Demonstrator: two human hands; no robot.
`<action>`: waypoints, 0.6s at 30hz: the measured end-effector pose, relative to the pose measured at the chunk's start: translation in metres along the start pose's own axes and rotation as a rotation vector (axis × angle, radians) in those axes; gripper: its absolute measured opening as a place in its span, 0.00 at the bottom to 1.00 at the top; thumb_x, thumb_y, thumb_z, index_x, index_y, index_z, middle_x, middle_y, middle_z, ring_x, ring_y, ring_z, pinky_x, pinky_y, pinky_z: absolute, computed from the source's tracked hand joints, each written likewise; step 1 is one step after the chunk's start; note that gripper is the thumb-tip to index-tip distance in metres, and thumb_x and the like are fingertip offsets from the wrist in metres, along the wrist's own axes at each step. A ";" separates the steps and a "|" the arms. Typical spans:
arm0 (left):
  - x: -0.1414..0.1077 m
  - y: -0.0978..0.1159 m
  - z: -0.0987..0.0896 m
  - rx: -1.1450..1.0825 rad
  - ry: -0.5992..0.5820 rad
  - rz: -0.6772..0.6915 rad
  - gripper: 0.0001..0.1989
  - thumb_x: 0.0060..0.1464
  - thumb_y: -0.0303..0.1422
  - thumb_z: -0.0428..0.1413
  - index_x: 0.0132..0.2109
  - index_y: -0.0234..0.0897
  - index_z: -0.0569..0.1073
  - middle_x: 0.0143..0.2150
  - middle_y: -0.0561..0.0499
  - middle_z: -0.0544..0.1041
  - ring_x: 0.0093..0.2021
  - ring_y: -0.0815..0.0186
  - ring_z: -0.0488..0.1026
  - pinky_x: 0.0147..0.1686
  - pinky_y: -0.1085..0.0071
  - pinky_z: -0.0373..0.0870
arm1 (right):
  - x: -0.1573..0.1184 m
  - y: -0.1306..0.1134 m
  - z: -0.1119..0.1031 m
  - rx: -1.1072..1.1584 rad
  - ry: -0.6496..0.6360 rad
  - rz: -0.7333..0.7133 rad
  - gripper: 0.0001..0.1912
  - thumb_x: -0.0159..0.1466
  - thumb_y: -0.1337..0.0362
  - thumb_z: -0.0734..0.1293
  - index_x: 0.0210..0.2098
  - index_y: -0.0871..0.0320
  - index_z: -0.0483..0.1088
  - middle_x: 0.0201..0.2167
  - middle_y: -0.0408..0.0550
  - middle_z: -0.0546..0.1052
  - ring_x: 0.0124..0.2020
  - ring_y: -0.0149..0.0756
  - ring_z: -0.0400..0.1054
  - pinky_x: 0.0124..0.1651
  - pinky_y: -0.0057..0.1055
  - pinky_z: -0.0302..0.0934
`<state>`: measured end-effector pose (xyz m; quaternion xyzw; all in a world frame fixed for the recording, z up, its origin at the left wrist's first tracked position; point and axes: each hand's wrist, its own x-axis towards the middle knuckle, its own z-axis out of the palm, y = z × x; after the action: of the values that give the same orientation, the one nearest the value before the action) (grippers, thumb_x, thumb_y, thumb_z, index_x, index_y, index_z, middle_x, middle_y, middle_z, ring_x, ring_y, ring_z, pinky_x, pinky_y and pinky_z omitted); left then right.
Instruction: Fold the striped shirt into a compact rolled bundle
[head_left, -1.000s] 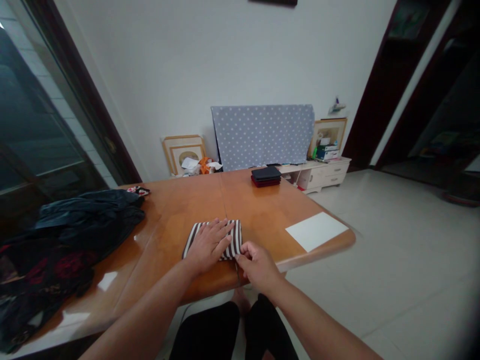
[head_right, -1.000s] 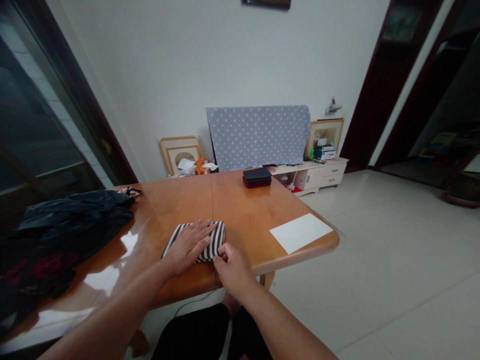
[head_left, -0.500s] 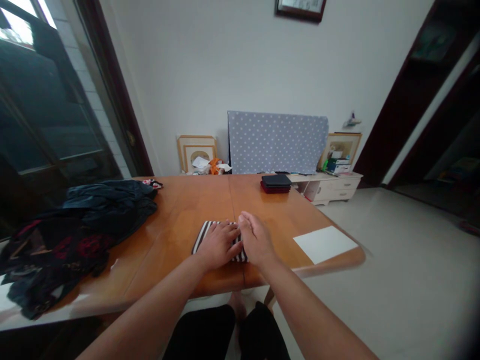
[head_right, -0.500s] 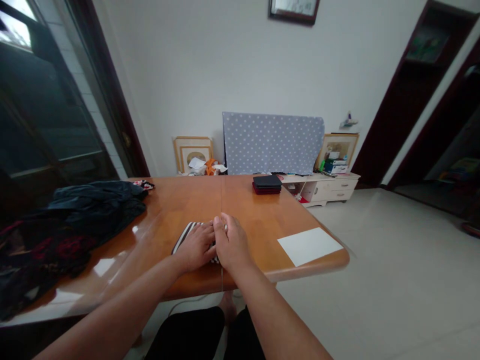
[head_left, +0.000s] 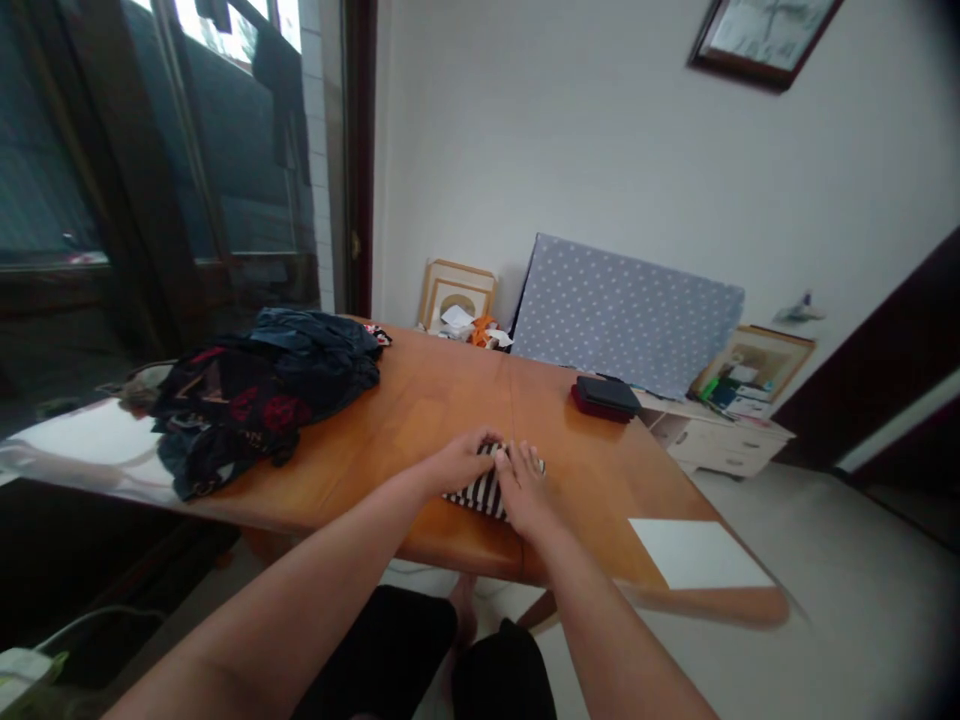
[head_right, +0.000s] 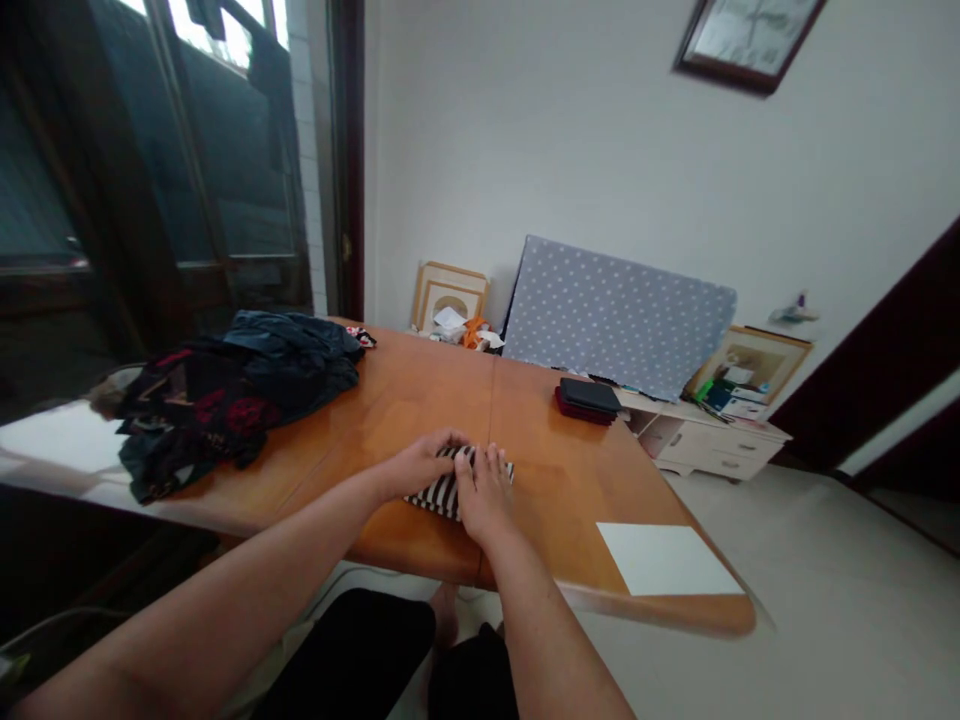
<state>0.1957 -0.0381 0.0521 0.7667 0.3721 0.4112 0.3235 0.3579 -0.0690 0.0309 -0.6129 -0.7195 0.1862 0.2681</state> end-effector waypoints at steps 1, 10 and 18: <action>-0.002 -0.006 -0.006 -0.028 0.112 -0.103 0.16 0.52 0.25 0.52 0.48 0.36 0.74 0.46 0.47 0.79 0.48 0.63 0.75 0.53 0.66 0.70 | -0.001 0.000 0.001 -0.054 -0.006 -0.007 0.42 0.70 0.40 0.45 0.71 0.64 0.50 0.73 0.59 0.46 0.74 0.47 0.31 0.73 0.47 0.30; -0.043 -0.045 -0.044 -0.074 0.387 -0.534 0.10 0.55 0.27 0.51 0.45 0.34 0.69 0.30 0.49 0.76 0.27 0.66 0.73 0.28 0.70 0.69 | -0.006 0.008 0.010 -0.224 0.061 -0.071 0.36 0.72 0.46 0.46 0.70 0.62 0.53 0.71 0.58 0.53 0.73 0.48 0.39 0.72 0.50 0.35; -0.063 0.010 -0.029 0.437 0.165 0.095 0.20 0.53 0.25 0.51 0.54 0.40 0.69 0.55 0.45 0.74 0.57 0.56 0.68 0.60 0.56 0.61 | -0.004 0.016 0.012 -0.162 0.052 -0.101 0.36 0.72 0.45 0.47 0.70 0.61 0.53 0.72 0.57 0.53 0.74 0.48 0.38 0.72 0.52 0.34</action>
<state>0.1493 -0.0909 0.0487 0.7989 0.4409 0.3971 0.0988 0.3629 -0.0692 0.0113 -0.6002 -0.7550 0.0978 0.2452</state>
